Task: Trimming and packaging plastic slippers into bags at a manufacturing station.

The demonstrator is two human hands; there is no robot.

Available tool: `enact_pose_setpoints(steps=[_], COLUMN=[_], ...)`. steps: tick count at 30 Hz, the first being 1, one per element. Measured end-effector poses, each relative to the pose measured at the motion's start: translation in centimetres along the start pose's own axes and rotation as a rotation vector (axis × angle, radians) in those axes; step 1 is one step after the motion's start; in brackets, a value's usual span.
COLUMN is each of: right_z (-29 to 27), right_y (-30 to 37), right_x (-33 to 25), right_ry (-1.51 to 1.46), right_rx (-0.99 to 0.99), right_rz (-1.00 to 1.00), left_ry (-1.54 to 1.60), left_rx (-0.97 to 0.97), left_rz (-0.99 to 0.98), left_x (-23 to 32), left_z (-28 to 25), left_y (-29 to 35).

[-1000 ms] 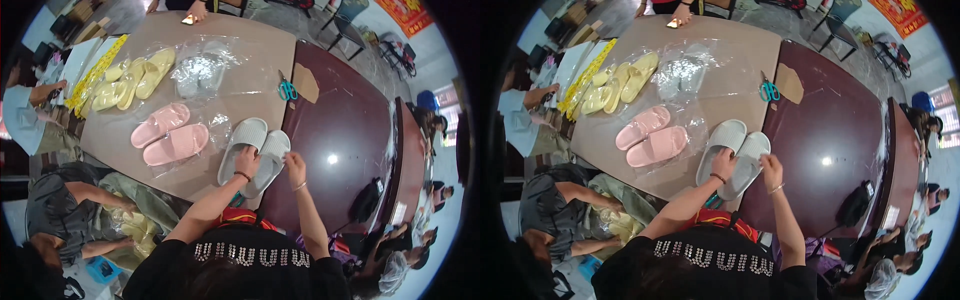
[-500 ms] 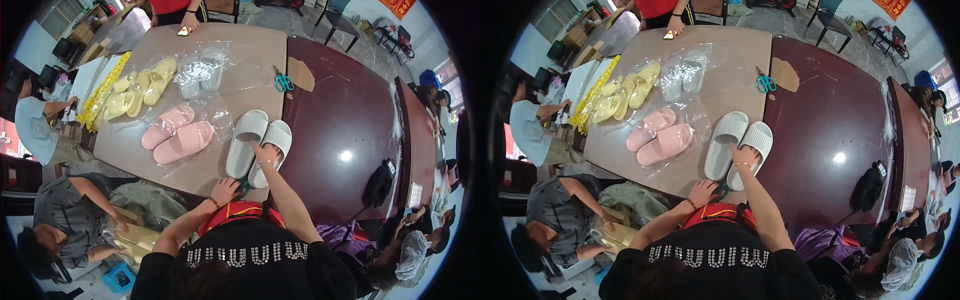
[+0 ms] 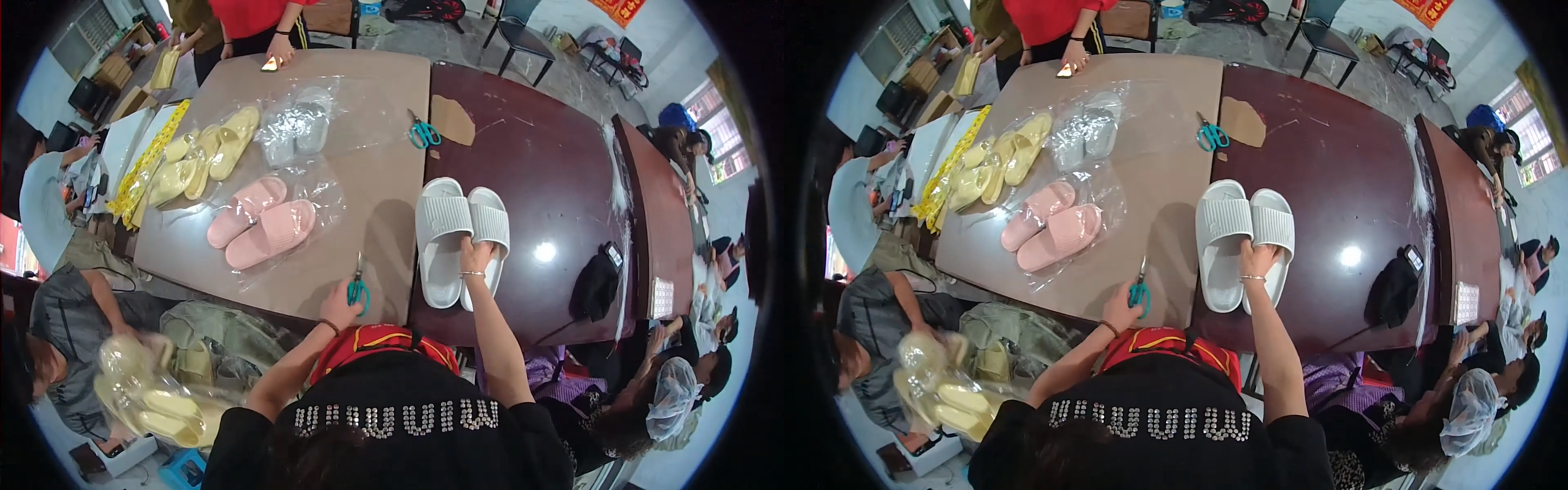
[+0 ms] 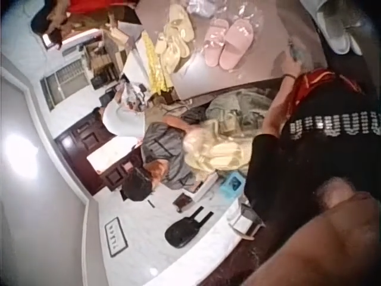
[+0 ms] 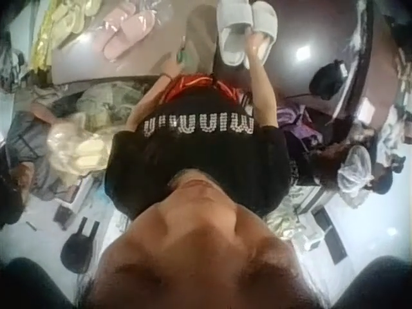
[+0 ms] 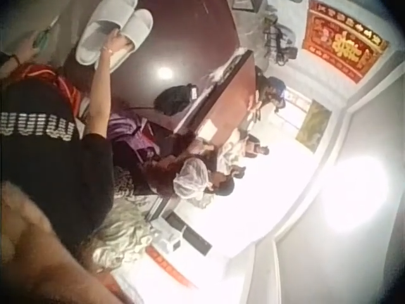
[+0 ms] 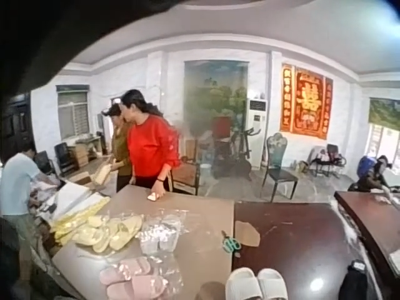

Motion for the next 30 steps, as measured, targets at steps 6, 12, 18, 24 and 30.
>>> enact_pose_setpoints(steps=[6, 12, 18, 24, 30], right_z=[0.5, -2.9, -6.1, -5.1, -2.8], right_y=[4.3, 9.7, 10.2, 7.5, 6.4], right_x=[2.7, 3.6, 3.7, 0.1, -0.1], right_ry=[0.057, 0.127, 0.056, 0.113, 0.302], right_rx=[-0.198, -0.286, -0.252, -0.339, -0.464], right_rz=[0.26, -0.031, -0.13, -0.195, -0.093], left_ry=[0.36, -0.046, -0.112, 0.896, 0.601], left_rx=[0.165, 0.173, 0.004, 0.015, 0.026], left_rz=[-0.099, 0.042, 0.01, -0.18, -0.089], left_x=[0.2, 1.8, 3.6, -0.8, 2.1], left_z=[1.4, 2.3, 2.0, 4.0, 1.4], left_y=[-1.4, -0.9, -0.3, -2.3, -2.0])
Point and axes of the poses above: each hand's wrist, its own y-axis away from the middle knuckle, its own z-axis out of the palm, x = y × z, the point moved 1 cm from there along -y, towards the middle knuckle, and after that the axes turned 11 degrees about z, right-handed, at the moved point
